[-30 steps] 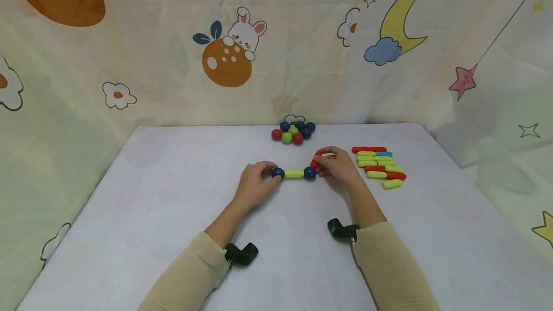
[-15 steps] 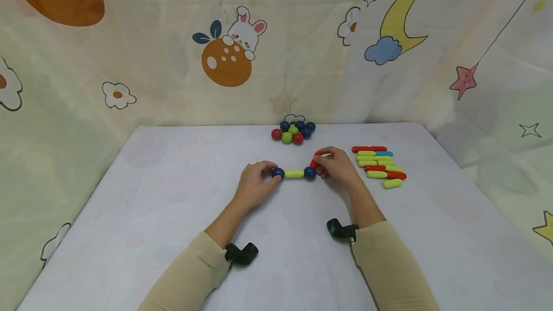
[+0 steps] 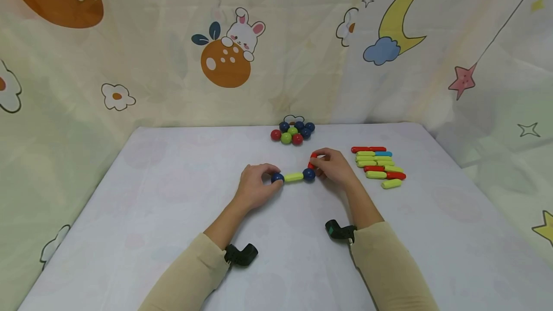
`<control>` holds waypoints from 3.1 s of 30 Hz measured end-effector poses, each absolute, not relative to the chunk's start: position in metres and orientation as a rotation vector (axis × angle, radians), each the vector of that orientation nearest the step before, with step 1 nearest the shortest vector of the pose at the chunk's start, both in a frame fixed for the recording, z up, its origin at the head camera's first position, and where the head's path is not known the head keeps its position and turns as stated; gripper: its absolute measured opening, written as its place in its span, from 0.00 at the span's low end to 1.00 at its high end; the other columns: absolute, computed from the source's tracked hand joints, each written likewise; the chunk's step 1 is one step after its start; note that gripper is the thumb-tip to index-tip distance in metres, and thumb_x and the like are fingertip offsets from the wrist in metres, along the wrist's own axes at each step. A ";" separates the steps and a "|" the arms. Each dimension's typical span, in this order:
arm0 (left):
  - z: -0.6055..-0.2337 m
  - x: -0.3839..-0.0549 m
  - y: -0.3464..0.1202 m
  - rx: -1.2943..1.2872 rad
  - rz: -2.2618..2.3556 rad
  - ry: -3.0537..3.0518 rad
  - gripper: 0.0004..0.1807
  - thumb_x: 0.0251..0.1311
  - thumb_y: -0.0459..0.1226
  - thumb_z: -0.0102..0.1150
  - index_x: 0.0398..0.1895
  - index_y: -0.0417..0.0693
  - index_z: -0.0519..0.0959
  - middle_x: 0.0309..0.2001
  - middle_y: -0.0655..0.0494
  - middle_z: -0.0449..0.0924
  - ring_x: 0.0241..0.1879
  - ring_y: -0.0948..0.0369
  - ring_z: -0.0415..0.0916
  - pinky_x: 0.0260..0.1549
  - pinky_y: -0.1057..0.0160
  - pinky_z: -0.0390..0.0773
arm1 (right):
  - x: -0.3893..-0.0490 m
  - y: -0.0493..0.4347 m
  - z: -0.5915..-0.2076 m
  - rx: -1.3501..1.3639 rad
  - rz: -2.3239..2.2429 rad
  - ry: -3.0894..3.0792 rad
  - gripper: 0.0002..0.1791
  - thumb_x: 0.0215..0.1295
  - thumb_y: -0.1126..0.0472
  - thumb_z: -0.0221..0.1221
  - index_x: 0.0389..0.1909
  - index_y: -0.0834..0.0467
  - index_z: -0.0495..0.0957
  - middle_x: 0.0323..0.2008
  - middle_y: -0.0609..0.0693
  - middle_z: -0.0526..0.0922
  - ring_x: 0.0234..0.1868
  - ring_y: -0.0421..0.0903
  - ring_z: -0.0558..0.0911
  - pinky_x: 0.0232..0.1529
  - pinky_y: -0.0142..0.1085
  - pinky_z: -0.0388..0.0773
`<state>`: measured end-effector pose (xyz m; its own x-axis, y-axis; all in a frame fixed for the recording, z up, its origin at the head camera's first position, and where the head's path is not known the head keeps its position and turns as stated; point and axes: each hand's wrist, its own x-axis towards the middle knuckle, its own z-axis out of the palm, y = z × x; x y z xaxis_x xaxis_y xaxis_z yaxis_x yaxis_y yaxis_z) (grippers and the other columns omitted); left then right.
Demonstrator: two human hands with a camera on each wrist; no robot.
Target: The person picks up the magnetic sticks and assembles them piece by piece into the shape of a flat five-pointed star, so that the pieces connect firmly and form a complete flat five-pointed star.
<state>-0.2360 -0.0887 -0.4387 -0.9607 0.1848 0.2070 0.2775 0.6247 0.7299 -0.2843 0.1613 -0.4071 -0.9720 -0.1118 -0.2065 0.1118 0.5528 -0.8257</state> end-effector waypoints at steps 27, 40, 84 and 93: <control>-0.431 -0.234 -0.075 -0.476 -1.196 -2.747 0.15 0.62 0.46 0.69 0.48 0.50 0.87 0.36 0.59 0.89 0.47 0.55 0.82 0.66 0.41 0.69 | -0.276 0.127 -0.401 -0.193 -1.202 2.621 0.24 0.74 0.52 0.61 0.65 0.58 0.77 0.48 0.57 0.87 0.41 0.50 0.82 0.42 0.34 0.79; -0.427 -0.233 -0.068 -0.530 -1.147 -2.786 0.14 0.62 0.44 0.72 0.48 0.49 0.89 0.39 0.57 0.91 0.48 0.55 0.85 0.56 0.47 0.76 | -0.275 0.118 -0.401 -0.266 -1.215 2.607 0.21 0.74 0.53 0.60 0.63 0.58 0.79 0.48 0.57 0.87 0.41 0.50 0.83 0.44 0.36 0.81; -0.424 -0.230 -0.068 -0.535 -1.199 -2.797 0.16 0.63 0.44 0.70 0.51 0.49 0.88 0.43 0.56 0.91 0.52 0.54 0.84 0.60 0.46 0.74 | -0.334 0.118 -0.423 -0.158 -1.377 2.833 0.22 0.72 0.52 0.63 0.63 0.55 0.77 0.59 0.57 0.80 0.57 0.56 0.78 0.61 0.50 0.80; -0.422 -0.230 -0.068 -0.526 -1.191 -2.803 0.16 0.64 0.44 0.70 0.52 0.49 0.88 0.44 0.56 0.91 0.52 0.54 0.83 0.60 0.46 0.74 | -0.329 0.122 -0.422 -0.095 -1.448 2.743 0.23 0.74 0.49 0.60 0.65 0.52 0.78 0.55 0.56 0.81 0.48 0.52 0.81 0.50 0.38 0.84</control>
